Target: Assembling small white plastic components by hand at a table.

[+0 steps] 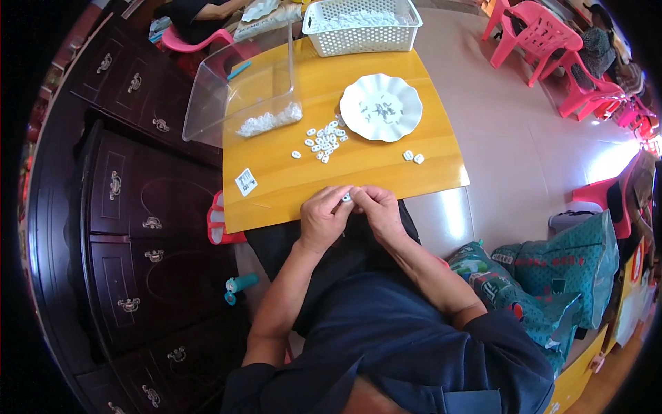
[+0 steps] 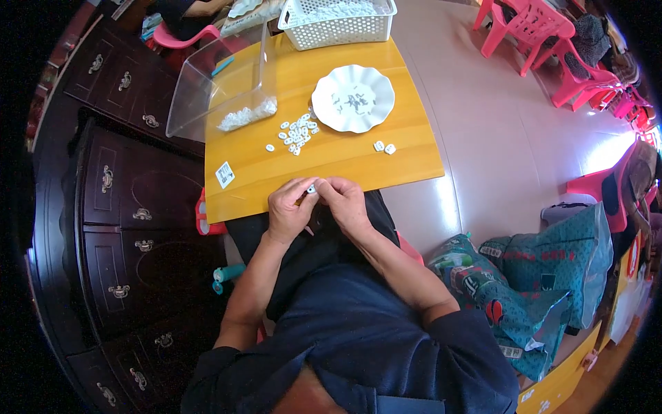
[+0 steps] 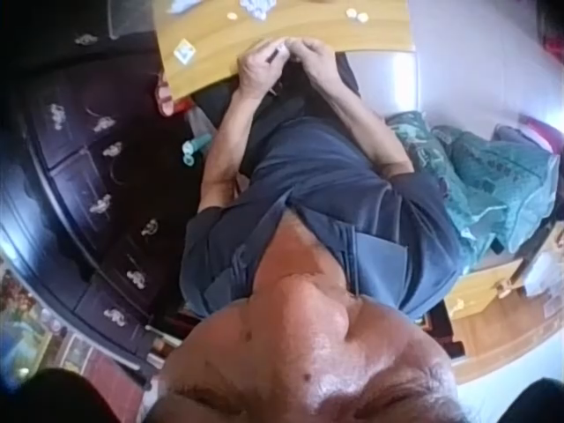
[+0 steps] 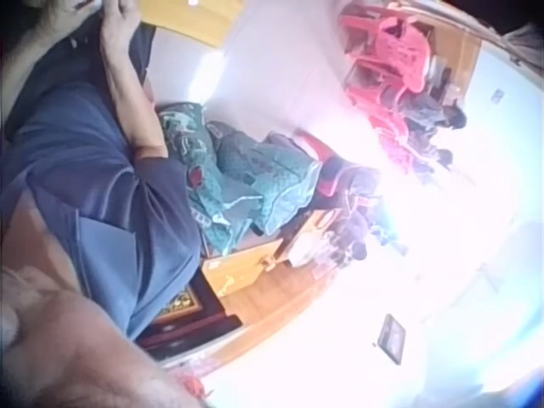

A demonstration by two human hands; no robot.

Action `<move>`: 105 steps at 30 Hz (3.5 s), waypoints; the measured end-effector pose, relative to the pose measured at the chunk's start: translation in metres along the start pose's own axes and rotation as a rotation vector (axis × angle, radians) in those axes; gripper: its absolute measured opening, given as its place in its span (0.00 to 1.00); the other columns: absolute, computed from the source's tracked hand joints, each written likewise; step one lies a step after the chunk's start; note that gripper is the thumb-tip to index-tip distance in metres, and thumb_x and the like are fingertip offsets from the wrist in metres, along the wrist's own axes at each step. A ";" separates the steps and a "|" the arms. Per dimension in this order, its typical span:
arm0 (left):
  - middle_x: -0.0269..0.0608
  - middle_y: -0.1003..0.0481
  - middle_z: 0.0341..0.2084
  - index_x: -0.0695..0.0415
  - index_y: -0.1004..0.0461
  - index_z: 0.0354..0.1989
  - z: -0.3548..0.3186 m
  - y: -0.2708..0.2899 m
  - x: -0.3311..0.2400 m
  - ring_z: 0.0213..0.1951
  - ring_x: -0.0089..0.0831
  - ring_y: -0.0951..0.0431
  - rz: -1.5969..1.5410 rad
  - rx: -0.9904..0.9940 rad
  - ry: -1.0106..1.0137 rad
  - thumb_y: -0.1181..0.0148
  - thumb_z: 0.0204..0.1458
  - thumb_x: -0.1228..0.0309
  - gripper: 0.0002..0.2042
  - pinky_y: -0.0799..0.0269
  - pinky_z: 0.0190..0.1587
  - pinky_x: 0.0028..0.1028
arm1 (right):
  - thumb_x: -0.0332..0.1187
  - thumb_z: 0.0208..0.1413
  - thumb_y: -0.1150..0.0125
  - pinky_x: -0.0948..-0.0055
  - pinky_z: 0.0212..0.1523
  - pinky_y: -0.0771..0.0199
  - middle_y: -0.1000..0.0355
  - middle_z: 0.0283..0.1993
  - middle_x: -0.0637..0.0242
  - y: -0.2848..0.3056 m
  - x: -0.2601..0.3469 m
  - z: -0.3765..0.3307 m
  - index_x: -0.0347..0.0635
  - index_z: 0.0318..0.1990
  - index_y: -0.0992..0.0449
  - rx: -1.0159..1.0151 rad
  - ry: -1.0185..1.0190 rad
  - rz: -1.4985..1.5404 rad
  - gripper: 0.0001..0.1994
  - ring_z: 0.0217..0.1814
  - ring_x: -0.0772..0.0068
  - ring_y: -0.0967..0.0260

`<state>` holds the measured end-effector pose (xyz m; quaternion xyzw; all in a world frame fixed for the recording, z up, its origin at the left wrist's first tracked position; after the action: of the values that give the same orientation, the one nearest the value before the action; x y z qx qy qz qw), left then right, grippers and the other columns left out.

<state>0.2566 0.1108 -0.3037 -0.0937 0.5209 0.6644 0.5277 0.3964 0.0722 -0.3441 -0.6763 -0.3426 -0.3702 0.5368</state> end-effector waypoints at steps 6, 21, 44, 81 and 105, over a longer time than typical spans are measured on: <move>0.47 0.20 0.37 0.62 0.21 0.47 0.005 -0.006 -0.005 0.35 0.41 0.18 -0.091 0.047 0.094 0.29 0.48 0.73 0.17 0.22 0.38 0.33 | 0.36 0.66 0.41 0.79 0.32 0.32 0.24 0.28 0.73 0.009 0.012 0.002 0.34 0.36 0.19 -0.061 0.026 -0.243 0.13 0.30 0.85 0.33; 0.47 0.23 0.38 0.60 0.27 0.57 0.039 -0.025 0.007 0.38 0.44 0.21 0.129 0.195 0.069 0.37 0.56 0.70 0.20 0.24 0.42 0.37 | 0.44 0.60 0.41 0.52 0.36 0.22 0.23 0.28 0.48 0.105 0.102 0.029 0.40 0.28 0.19 -0.344 0.158 -1.510 0.17 0.32 0.43 0.23; 0.54 0.36 0.63 0.60 0.27 0.59 0.124 -0.045 0.022 0.66 0.51 0.40 0.580 0.311 -0.108 0.32 0.48 0.52 0.33 0.44 0.66 0.52 | 0.31 0.58 0.35 0.64 0.28 0.26 0.24 0.29 0.56 0.066 0.073 0.016 0.39 0.35 0.24 -0.426 0.602 -1.078 0.06 0.26 0.58 0.24; 0.38 0.22 0.40 0.57 0.19 0.32 0.111 -0.076 0.030 0.55 0.44 0.28 0.252 -0.002 -0.297 0.42 0.53 0.69 0.07 0.35 0.62 0.42 | 0.26 0.57 0.34 0.75 0.28 0.29 0.28 0.23 0.64 0.049 0.054 0.011 0.34 0.32 0.23 -0.319 0.575 -0.909 0.05 0.23 0.76 0.30; 0.50 0.25 0.49 0.59 0.20 0.46 0.140 -0.074 0.044 0.55 0.49 0.30 0.337 0.060 -0.281 0.41 0.50 0.66 0.16 0.37 0.61 0.45 | 0.27 0.57 0.33 0.74 0.24 0.30 0.28 0.20 0.63 0.055 0.056 0.021 0.37 0.32 0.23 -0.335 0.488 -0.814 0.05 0.20 0.75 0.30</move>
<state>0.3563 0.2408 -0.3158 0.1039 0.4702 0.7338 0.4792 0.4740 0.0858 -0.3242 -0.4585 -0.3792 -0.7466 0.2976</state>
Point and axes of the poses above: each hand's wrist, its own z-axis towards the middle knuckle, its own y-axis out of the back of the hand, x = y × z, the point moved 1 cm from there along z, towards the middle knuckle
